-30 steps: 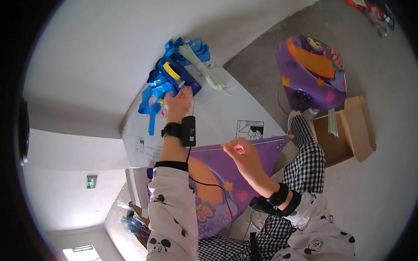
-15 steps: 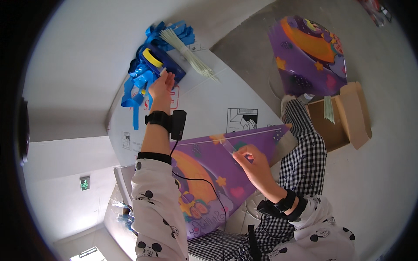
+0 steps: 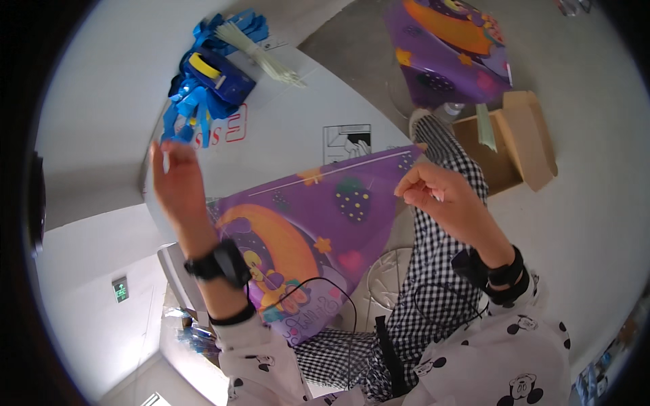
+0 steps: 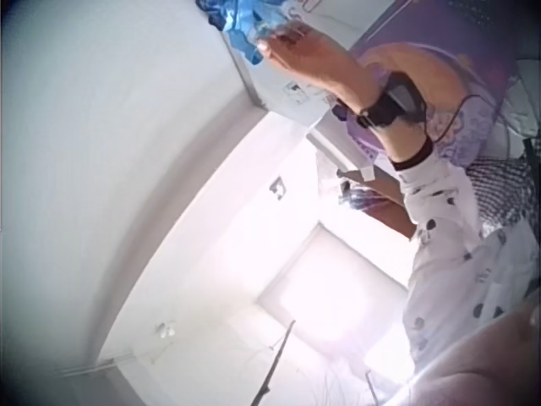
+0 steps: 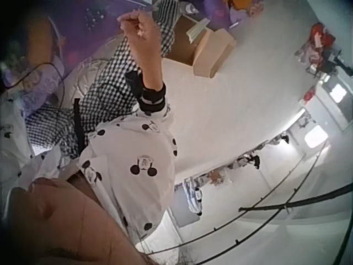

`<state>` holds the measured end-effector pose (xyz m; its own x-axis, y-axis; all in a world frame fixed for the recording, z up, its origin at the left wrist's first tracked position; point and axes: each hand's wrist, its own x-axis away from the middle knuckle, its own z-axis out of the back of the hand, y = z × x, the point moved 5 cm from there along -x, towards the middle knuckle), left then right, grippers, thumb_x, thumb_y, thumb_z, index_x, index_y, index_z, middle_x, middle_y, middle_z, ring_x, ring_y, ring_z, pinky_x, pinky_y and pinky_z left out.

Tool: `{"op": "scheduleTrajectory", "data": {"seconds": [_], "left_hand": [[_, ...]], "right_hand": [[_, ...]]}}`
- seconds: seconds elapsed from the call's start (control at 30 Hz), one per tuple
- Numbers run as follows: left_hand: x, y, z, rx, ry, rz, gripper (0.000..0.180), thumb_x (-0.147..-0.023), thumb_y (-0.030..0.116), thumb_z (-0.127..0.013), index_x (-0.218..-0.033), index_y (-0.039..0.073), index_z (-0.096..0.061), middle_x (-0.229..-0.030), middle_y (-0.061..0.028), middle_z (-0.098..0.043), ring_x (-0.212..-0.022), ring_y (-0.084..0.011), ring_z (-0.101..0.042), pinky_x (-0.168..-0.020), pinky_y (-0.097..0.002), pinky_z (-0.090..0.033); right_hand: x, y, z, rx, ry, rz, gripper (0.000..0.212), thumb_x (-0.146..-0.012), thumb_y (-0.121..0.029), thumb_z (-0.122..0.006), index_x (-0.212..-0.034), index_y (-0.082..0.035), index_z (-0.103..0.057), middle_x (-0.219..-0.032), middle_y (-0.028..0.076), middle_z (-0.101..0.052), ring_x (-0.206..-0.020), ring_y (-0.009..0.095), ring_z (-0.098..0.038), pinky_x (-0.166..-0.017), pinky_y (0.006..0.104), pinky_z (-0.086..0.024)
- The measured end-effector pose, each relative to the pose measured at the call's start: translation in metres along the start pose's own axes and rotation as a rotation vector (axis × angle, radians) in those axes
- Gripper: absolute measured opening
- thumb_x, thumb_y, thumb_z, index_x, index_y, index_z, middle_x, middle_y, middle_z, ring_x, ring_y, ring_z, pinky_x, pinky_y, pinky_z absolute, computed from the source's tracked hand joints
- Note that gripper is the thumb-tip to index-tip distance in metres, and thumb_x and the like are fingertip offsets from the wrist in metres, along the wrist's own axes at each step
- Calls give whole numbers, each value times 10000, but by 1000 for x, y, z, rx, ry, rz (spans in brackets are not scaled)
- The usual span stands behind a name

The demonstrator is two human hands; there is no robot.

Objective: Assembling and decorating a character-themed decorative item using tape, ribbons, and scissors.

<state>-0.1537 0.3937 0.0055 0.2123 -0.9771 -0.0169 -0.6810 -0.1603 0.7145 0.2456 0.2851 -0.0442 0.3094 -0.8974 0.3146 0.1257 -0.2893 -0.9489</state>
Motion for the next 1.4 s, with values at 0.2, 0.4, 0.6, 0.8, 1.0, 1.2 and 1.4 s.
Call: {"op": "scheduleTrajectory", "data": {"seconds": [0.2,0.4,0.6,0.8,1.0,1.2,1.4], "left_hand": [[110,6,-7,-143,-118,-224,133,-990,89,-551,-1119,58,-566,-977,-60,-613,-903,-144,-590,-846,-299,-482],[148,-16,36,-51,266,-109,125,-976,90,-569,-1093,46,-577,-978,-62,-635,-885,-147,-597,-870,-305,-491],[153,-25,62,-264,322,-134,8,-982,99,-564,-976,94,-566,-901,-30,-620,-845,-120,-595,-742,-276,-469],[143,-39,95,-580,439,-128,32,-981,139,-589,-972,117,-567,-900,6,-608,-829,-90,-576,-719,-261,-431],[122,-53,133,-661,460,8,74,-948,144,-646,-940,71,-637,-811,28,-602,-736,-59,-545,-639,-216,-396],[94,-59,149,-1113,455,-55,126,-898,128,-710,-889,4,-683,-772,2,-637,-699,-70,-552,-638,-213,-438],[94,-60,151,-1313,461,-134,125,-881,108,-720,-890,-11,-685,-796,-13,-656,-737,-97,-583,-693,-236,-478]], "right_hand": [[17,-27,29,133,-85,16,117,-905,-11,-617,-1016,23,-630,-811,22,-575,-753,85,-537,-715,233,-457],[20,-15,43,196,-66,-71,156,-904,-34,-640,-1055,-7,-614,-826,12,-580,-755,71,-549,-706,217,-454],[-8,-3,35,289,-120,2,62,-935,-73,-612,-958,-46,-560,-868,-17,-544,-801,55,-508,-708,204,-419],[-36,14,28,325,15,47,119,-935,-133,-620,-913,-39,-551,-873,-10,-560,-851,100,-535,-751,257,-436],[-57,40,25,260,70,20,70,-954,-83,-585,-907,-40,-557,-784,-26,-530,-669,52,-486,-615,192,-409],[-64,60,21,352,231,-14,150,-934,-63,-605,-1048,-48,-509,-805,8,-563,-697,94,-534,-648,234,-459],[-69,52,10,566,325,165,265,-877,-66,-655,-1001,-37,-423,-790,146,-585,-695,291,-606,-654,355,-481]]}}
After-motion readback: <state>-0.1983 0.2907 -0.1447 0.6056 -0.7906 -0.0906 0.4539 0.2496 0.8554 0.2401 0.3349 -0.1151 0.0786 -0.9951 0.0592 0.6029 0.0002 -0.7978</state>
